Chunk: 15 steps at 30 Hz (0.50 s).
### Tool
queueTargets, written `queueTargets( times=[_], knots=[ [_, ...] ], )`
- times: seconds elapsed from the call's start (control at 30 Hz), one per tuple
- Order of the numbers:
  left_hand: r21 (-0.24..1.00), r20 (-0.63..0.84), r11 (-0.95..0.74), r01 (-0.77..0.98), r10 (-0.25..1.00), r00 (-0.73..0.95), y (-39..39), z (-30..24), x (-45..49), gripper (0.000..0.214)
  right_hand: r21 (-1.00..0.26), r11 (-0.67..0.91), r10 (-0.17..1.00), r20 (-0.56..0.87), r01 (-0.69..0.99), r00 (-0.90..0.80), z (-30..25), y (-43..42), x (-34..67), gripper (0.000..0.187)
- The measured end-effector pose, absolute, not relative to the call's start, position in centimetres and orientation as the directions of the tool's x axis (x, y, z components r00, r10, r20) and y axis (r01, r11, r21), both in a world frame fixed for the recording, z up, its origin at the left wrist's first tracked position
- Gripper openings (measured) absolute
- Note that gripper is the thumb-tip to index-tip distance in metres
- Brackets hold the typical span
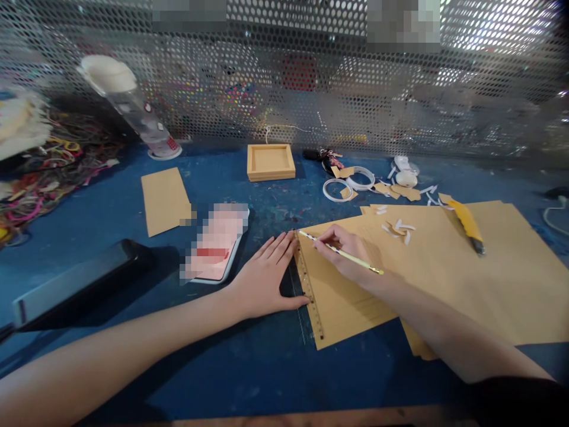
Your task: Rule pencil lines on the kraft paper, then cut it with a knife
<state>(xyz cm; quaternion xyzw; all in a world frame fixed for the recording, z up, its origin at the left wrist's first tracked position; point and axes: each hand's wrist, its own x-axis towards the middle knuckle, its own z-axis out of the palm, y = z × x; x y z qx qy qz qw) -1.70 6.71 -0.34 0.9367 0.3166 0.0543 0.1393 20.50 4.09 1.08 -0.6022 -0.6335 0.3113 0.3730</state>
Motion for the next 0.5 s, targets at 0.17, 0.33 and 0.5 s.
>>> queueTargets(
  times=[0.17, 0.33, 0.5],
  knots=[
    [0.298, 0.020, -0.762, 0.575, 0.607, 0.794, 6.71, -0.38, -1.82, 0.113, -0.860, 0.073, 0.995, 0.099, 0.504, 0.024, 0.64, 4.26, 20.50, 0.017],
    [0.306, 0.033, -0.764, 0.567, 0.604, 0.796, 6.77, -0.37, -1.81, 0.112, -0.870, 0.069, 0.996, 0.091, 0.487, 0.021, 0.20, 4.37, 20.51, 0.016],
    [0.281, 0.005, -0.764, 0.580, 0.606, 0.796, 6.73, -0.23, -1.74, 0.114, -0.861, 0.076, 0.995, 0.101, 0.504, 0.023, 0.43, 4.25, 20.56, 0.013]
  ],
)
